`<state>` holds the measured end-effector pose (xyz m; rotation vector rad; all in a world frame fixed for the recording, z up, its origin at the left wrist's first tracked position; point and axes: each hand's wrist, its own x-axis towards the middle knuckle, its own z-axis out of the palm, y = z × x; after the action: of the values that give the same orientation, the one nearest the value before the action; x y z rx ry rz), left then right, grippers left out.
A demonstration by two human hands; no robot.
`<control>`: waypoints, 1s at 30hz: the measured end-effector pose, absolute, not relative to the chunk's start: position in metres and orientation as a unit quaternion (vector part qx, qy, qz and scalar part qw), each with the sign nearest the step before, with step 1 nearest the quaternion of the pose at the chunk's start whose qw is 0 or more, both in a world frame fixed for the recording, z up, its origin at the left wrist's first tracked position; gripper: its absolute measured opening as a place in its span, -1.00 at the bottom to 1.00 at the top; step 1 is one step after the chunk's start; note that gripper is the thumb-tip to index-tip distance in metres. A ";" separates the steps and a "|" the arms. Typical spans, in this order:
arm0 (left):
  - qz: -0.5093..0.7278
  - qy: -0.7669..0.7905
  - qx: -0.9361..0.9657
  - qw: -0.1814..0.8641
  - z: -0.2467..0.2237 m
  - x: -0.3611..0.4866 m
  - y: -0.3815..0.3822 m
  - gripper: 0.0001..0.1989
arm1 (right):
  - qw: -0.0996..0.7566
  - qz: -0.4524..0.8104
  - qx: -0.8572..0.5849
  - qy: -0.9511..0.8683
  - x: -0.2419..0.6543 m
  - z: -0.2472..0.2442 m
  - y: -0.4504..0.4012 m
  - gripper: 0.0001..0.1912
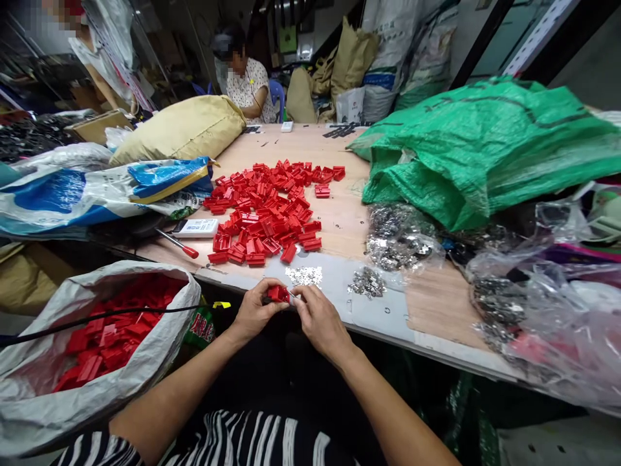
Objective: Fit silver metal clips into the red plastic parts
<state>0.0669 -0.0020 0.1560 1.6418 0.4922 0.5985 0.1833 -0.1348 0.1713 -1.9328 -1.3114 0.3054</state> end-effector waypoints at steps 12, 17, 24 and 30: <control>0.198 0.199 0.241 0.929 0.194 0.043 -0.025 -0.82 | 0.428 0.276 -0.675 -0.534 0.168 0.207 -0.145 -0.56; 0.184 0.221 0.192 0.938 0.197 0.035 -0.026 -0.88 | 0.411 0.234 -0.674 -0.567 0.162 0.213 -0.138 -0.59; 0.219 0.217 0.158 0.938 0.204 0.029 -0.034 -0.90 | 0.439 0.184 -0.662 -0.578 0.159 0.211 -0.130 -0.69; 0.220 0.200 0.154 0.942 0.197 0.028 -0.038 -0.90 | 0.474 0.240 -0.640 -0.555 0.159 0.208 -0.127 -0.69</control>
<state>0.0276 -0.0376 0.1975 0.3147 0.4079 0.4484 0.1587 -0.1267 0.2076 -1.5647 -1.3578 0.5870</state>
